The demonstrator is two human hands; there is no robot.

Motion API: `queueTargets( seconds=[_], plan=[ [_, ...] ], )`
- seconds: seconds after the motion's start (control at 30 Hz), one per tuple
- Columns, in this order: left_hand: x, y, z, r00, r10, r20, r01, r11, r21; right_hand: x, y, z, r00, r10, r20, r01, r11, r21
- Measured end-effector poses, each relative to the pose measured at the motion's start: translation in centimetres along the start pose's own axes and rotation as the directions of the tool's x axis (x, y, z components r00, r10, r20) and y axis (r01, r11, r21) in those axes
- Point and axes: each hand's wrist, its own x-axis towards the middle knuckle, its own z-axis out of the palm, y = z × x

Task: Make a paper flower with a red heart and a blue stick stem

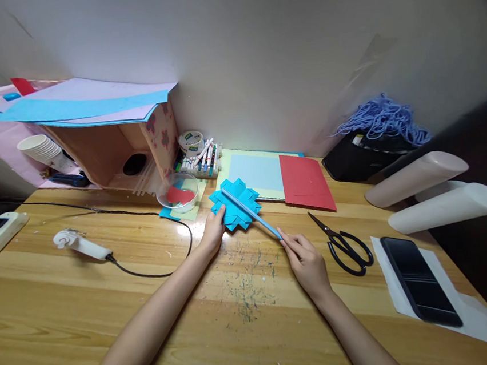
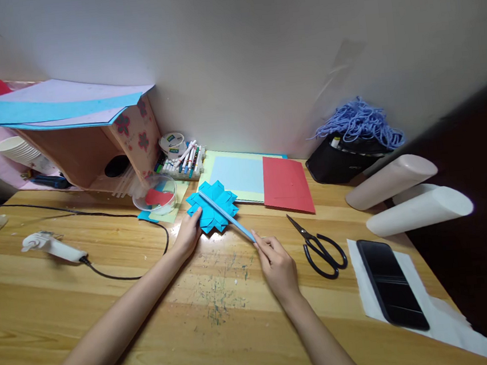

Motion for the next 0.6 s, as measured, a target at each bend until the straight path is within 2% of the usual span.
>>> queueTargets(
  seconds=[0.1,0.27,0.43,0.6],
  plan=[
    [-0.01,0.06,-0.04,0.998,0.003,0.062,-0.006,0.999,0.047,-0.02,0.06,0.08,1.000,0.000,0.004,0.000,1.000,0.009],
    [-0.08,0.19,-0.06,0.996,0.002,0.091,-0.008,0.998,0.063,-0.03,0.15,0.24,1.000,0.008,0.012,-0.008,1.000,0.016],
    [-0.12,0.29,0.07,0.996,-0.016,0.086,0.012,0.999,0.046,0.04,0.20,0.30,1.000,-0.007,0.001,0.007,1.000,0.006],
    [-0.04,0.22,-0.02,0.995,0.019,0.102,-0.027,0.997,0.076,0.06,0.39,0.41,1.000,-0.006,0.013,0.006,1.000,0.014]
  ],
)
